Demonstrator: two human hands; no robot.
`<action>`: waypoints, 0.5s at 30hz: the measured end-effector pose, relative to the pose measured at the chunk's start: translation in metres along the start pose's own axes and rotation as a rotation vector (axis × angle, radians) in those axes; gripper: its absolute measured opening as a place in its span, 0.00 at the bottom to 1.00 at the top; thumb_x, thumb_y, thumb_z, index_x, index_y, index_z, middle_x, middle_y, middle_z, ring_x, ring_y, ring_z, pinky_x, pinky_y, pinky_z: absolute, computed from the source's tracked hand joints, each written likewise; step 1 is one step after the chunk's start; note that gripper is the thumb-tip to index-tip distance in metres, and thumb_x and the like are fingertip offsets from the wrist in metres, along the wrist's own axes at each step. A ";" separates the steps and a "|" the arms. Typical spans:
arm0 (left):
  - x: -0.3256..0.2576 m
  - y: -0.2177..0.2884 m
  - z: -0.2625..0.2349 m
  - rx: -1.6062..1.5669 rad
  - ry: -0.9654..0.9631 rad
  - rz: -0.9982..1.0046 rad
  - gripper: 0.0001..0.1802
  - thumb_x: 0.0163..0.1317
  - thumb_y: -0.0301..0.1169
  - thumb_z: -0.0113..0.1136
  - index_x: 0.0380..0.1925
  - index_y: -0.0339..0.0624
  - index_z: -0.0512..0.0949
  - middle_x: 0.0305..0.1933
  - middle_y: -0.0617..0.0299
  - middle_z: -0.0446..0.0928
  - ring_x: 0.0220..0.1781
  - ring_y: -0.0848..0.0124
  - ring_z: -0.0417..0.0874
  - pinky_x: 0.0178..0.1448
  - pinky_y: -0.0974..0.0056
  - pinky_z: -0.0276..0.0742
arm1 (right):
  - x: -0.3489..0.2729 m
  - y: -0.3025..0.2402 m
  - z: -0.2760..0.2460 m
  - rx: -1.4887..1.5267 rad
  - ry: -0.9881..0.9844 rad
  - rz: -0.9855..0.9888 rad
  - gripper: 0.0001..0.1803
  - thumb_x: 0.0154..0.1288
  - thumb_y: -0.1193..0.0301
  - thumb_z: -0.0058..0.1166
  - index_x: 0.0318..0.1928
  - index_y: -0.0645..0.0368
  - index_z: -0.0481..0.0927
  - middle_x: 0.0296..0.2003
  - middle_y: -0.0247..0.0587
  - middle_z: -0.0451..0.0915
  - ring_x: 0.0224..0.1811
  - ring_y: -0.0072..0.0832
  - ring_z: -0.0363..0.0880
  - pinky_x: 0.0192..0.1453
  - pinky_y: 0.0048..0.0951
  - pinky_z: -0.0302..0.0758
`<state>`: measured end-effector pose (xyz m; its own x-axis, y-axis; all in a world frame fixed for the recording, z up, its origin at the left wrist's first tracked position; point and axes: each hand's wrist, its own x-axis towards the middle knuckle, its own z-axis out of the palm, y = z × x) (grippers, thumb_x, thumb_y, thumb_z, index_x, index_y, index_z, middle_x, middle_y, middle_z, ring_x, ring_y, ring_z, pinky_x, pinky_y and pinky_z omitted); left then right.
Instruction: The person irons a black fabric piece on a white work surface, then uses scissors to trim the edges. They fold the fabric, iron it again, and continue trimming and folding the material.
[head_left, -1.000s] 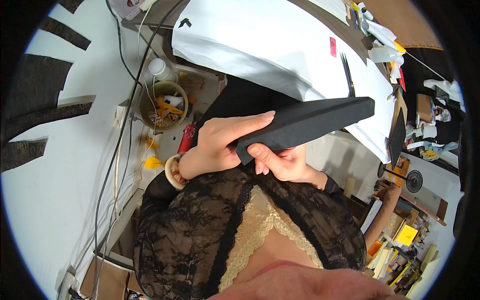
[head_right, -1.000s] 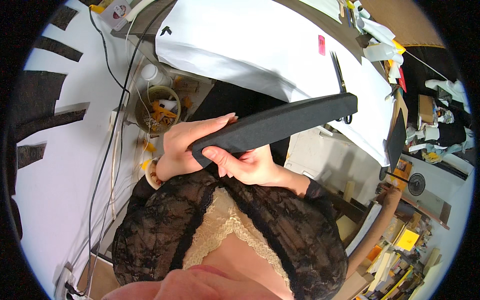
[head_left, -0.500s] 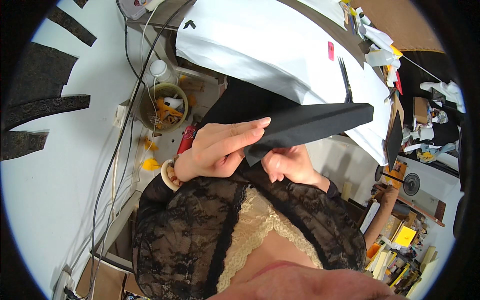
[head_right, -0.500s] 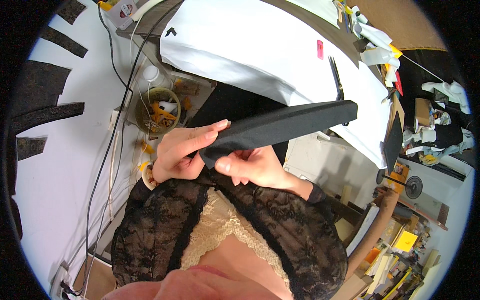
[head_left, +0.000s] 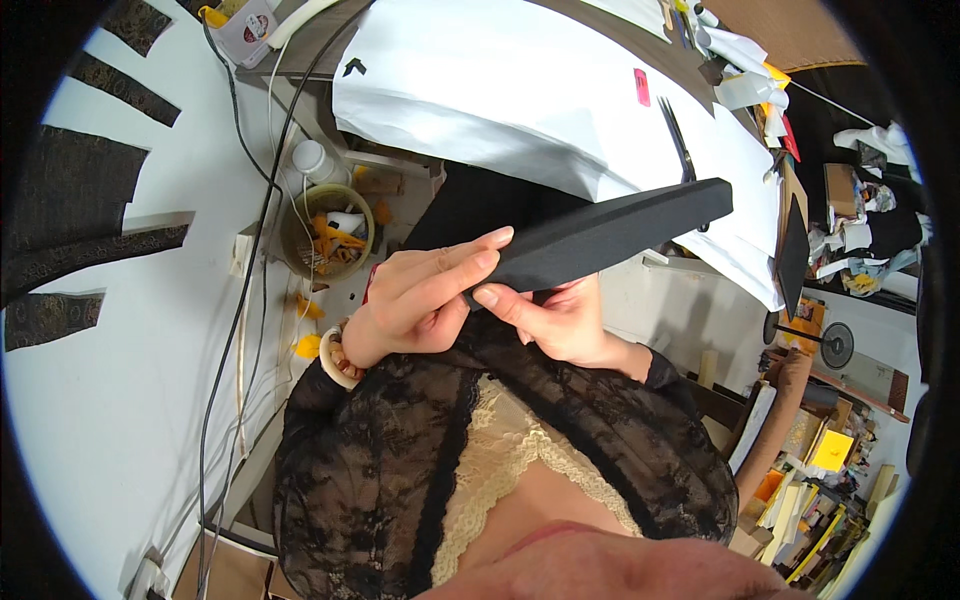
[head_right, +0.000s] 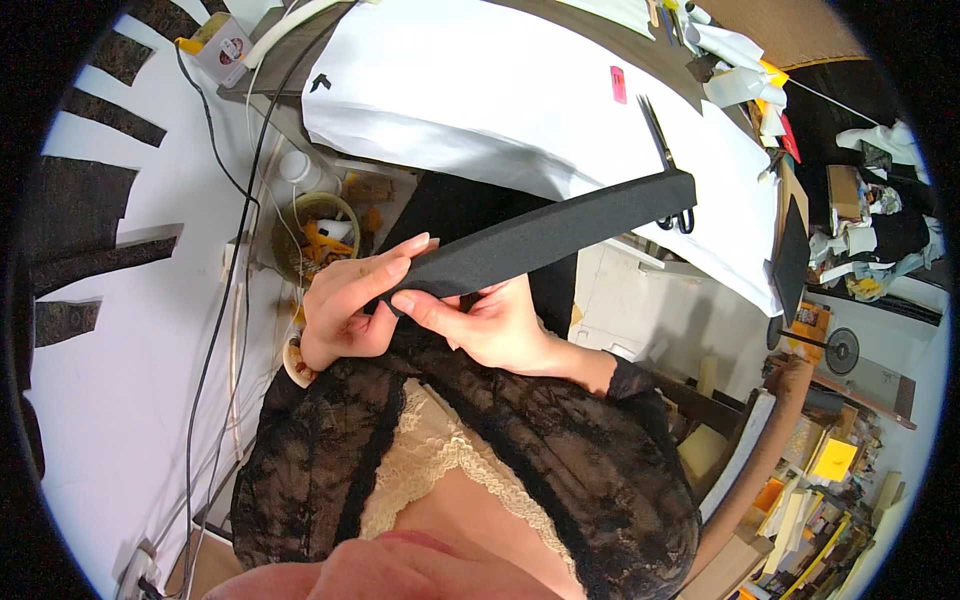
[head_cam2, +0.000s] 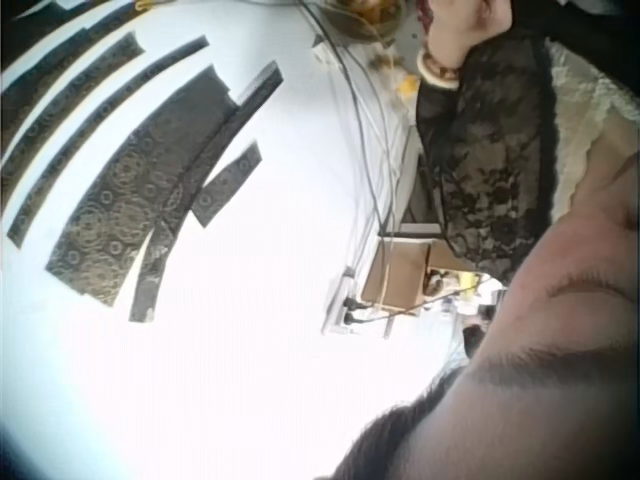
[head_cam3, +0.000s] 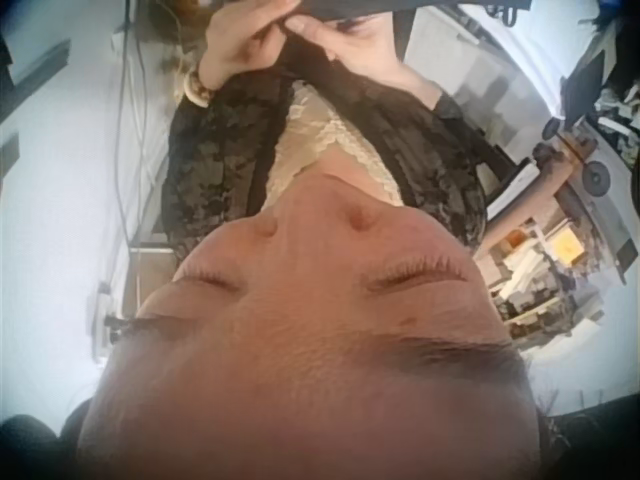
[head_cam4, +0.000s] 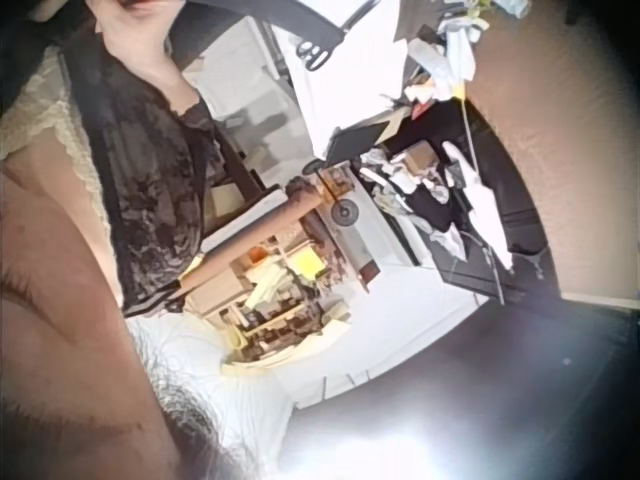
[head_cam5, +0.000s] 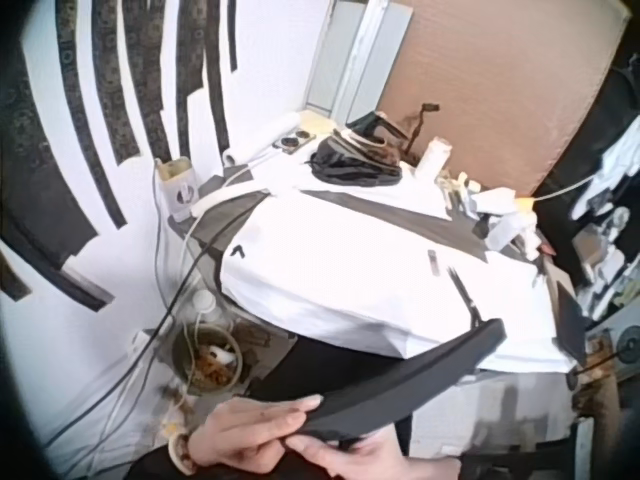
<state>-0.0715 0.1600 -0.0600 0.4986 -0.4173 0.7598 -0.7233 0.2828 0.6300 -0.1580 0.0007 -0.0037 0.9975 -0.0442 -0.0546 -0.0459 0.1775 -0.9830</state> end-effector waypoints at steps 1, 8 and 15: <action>-0.001 -0.002 0.001 0.001 0.002 0.004 0.32 0.42 0.10 0.51 0.53 0.29 0.77 0.53 0.38 0.82 0.45 0.54 0.89 0.40 0.66 0.86 | 0.000 0.002 0.001 0.007 0.006 -0.025 0.05 0.66 0.78 0.64 0.42 0.63 0.85 0.21 0.27 0.80 0.16 0.10 0.69 0.17 0.17 0.59; 0.007 0.001 0.029 -0.424 0.129 -0.422 0.22 0.64 0.21 0.58 0.59 0.30 0.74 0.59 0.43 0.79 0.58 0.59 0.84 0.60 0.61 0.79 | 0.004 0.009 -0.020 -0.045 -0.080 0.076 0.06 0.63 0.75 0.68 0.40 0.62 0.85 0.21 0.26 0.80 0.18 0.11 0.71 0.20 0.17 0.63; 0.021 -0.047 -0.004 -0.299 0.358 -0.595 0.08 0.68 0.23 0.59 0.44 0.31 0.78 0.44 0.62 0.82 0.43 0.76 0.80 0.49 0.70 0.75 | 0.004 -0.146 -0.148 -0.372 -0.415 -0.417 0.19 0.59 0.63 0.70 0.45 0.62 0.86 0.25 0.36 0.83 0.27 0.20 0.84 0.28 0.20 0.75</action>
<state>-0.0250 0.1413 -0.0730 0.9260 -0.2815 0.2517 -0.1486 0.3409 0.9283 -0.1550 -0.1708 0.1140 0.8704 0.3569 0.3391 0.4041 -0.1248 -0.9061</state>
